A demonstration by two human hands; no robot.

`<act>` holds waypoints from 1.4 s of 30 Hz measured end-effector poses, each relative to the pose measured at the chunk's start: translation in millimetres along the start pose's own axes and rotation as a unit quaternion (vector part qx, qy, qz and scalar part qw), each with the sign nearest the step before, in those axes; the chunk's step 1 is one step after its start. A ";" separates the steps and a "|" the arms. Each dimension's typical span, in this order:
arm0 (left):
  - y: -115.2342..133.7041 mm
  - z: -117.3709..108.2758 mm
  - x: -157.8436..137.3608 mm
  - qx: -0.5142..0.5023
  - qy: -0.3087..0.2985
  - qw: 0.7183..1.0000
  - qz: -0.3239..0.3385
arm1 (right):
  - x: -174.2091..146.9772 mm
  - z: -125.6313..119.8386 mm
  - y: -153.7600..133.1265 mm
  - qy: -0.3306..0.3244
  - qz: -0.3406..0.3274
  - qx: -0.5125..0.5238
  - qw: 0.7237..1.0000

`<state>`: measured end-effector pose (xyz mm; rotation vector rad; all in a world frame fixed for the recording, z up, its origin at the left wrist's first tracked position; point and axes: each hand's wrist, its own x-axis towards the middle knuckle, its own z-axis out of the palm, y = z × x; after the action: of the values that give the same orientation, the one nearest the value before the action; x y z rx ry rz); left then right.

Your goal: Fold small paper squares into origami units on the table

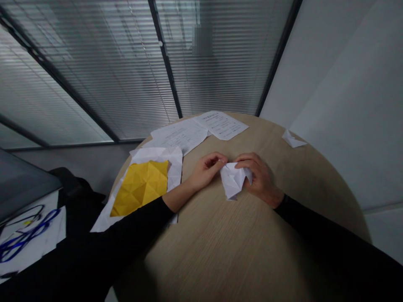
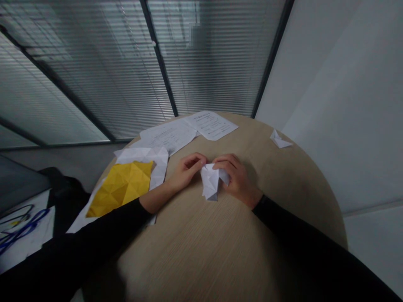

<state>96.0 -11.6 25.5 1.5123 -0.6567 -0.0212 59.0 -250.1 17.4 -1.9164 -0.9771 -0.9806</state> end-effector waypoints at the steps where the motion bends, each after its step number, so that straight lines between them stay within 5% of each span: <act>1: 0.3 0.1 -0.1 0.003 0.000 1.000 -0.004 | 0.0 0.4 -0.2 0.011 0.008 -0.004 1.000; 26: 9.5 1.8 -0.7 0.036 0.060 0.997 -0.043 | -1.2 7.9 0.9 0.124 0.177 0.032 0.976; 42: -1.9 -1.9 3.9 -0.060 0.061 0.992 -0.093 | -14.0 22.9 31.0 0.185 0.363 0.168 0.898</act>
<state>100.7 -11.7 25.4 1.4426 -0.4075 -0.1071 86.6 -247.3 -12.9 -1.5238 -0.1463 -0.6317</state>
